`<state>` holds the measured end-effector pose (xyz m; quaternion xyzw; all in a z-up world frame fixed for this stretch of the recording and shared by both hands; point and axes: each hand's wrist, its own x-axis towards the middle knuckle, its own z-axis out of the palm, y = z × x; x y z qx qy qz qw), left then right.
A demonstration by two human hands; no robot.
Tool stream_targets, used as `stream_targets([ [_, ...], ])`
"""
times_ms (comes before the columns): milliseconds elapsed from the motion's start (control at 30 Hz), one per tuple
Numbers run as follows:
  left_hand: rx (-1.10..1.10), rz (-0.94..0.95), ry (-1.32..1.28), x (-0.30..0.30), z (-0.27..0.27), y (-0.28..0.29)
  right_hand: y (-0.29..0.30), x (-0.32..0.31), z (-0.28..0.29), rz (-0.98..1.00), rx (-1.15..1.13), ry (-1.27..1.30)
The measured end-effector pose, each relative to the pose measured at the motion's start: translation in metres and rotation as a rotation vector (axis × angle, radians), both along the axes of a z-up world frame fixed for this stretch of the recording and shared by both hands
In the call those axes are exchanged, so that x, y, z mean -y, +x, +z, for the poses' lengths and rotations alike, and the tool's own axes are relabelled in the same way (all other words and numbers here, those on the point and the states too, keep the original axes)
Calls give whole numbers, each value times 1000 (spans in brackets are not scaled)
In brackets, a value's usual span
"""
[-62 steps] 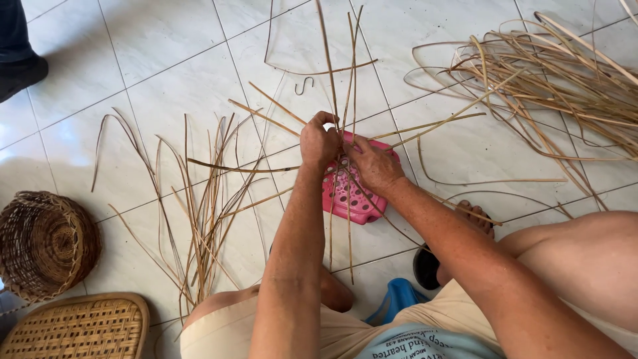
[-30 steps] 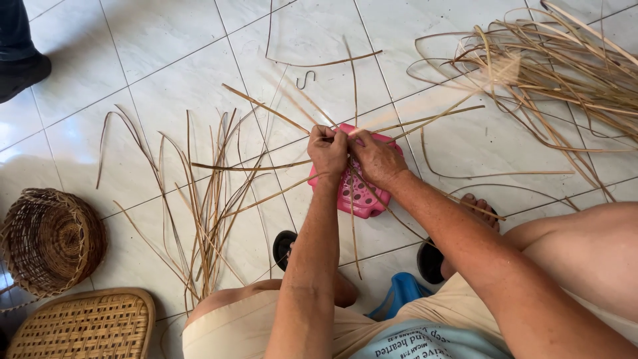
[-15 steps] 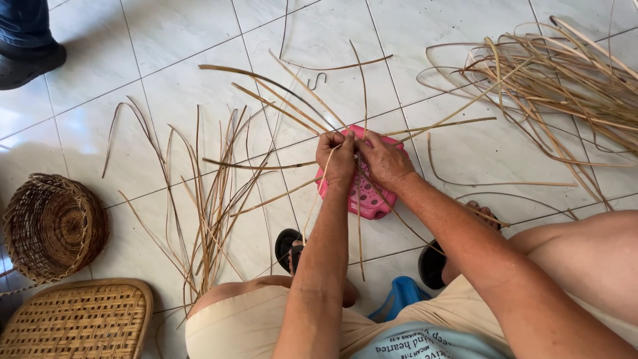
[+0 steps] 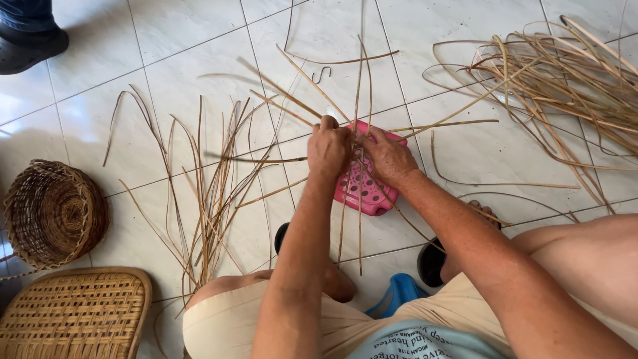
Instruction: Weaving the base of a basket by interlacing thin strands through a plastic template on the floor.
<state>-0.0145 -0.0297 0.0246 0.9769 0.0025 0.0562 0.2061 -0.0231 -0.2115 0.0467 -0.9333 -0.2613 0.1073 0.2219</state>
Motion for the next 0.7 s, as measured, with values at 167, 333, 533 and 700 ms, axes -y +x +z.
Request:
stream_targets([
  [167,-71,-146,295,-13,-28,23,0,1,-8,-13,-13,-2],
  [333,-208,-150,250,-24,-50,34,3,0,-8,-19,-52,3],
  [533,-246,-198,182,-24,-41,30,-1,1,-6,-37,-68,23],
  [700,-222,-222,-17,-24,-53,35,4,0,-6,-49,-51,54],
])
